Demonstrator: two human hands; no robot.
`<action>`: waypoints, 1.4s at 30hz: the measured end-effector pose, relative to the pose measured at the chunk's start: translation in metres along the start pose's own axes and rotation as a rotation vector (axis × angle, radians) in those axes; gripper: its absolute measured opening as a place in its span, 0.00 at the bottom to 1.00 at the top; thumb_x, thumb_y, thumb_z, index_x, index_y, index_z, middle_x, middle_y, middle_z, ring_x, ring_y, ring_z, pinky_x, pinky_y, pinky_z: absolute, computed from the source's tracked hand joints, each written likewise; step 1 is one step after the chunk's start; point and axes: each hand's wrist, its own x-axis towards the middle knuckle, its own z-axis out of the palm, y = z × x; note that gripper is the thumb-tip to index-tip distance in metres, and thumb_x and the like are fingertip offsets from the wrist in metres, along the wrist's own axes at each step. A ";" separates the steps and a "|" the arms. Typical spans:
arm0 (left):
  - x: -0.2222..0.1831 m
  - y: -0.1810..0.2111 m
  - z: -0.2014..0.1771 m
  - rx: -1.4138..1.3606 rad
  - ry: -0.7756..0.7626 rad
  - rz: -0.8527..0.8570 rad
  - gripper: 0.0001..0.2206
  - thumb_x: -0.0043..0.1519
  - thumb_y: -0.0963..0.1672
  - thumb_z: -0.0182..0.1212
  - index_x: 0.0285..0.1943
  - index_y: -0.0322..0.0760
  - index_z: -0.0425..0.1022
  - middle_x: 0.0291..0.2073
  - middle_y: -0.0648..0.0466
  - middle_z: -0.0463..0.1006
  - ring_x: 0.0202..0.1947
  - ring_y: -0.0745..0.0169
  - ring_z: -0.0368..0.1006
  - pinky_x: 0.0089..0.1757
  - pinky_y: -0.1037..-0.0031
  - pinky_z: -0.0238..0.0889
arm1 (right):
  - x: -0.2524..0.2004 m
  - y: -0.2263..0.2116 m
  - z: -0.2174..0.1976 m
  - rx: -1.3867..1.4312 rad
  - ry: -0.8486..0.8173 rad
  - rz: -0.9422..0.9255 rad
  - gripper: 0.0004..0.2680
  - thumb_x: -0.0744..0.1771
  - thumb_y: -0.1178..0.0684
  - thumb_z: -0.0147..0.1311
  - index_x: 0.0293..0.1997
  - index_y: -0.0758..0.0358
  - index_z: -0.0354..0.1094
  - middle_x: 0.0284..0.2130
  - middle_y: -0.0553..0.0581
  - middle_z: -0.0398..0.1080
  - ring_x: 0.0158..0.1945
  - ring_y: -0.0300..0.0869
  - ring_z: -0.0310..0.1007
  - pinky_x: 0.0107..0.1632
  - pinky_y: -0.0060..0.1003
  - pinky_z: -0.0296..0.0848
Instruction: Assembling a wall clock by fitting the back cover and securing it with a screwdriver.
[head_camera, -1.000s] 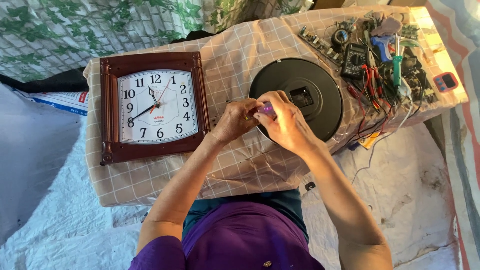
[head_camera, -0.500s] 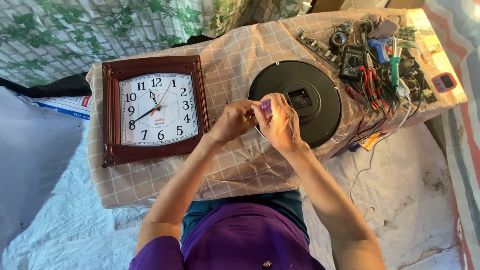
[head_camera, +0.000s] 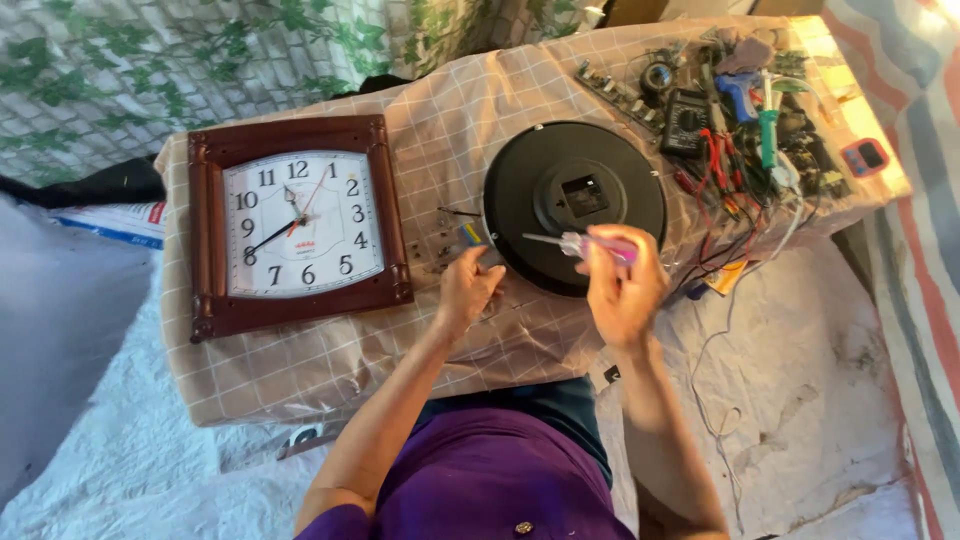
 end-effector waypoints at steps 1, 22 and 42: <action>0.002 -0.001 0.005 0.025 0.004 -0.065 0.20 0.59 0.41 0.68 0.60 0.25 0.75 0.28 0.43 0.82 0.27 0.58 0.78 0.31 0.68 0.73 | -0.003 -0.001 -0.011 -0.021 0.065 0.029 0.03 0.69 0.63 0.56 0.45 0.68 0.67 0.40 0.63 0.76 0.26 0.46 0.78 0.29 0.36 0.79; 0.057 -0.025 0.031 0.624 0.280 -0.097 0.16 0.47 0.51 0.65 0.38 0.40 0.83 0.27 0.50 0.83 0.40 0.44 0.80 0.44 0.56 0.72 | -0.059 0.040 -0.127 -0.082 0.485 0.211 0.06 0.72 0.57 0.51 0.46 0.72 0.65 0.37 0.70 0.75 0.22 0.44 0.74 0.24 0.32 0.75; 0.132 -0.006 -0.018 1.050 0.131 -0.100 0.18 0.55 0.46 0.55 0.52 0.38 0.81 0.43 0.36 0.82 0.48 0.30 0.78 0.49 0.47 0.73 | -0.079 0.071 -0.150 -0.032 0.574 0.288 0.06 0.72 0.58 0.50 0.47 0.73 0.64 0.37 0.72 0.74 0.23 0.47 0.76 0.26 0.34 0.76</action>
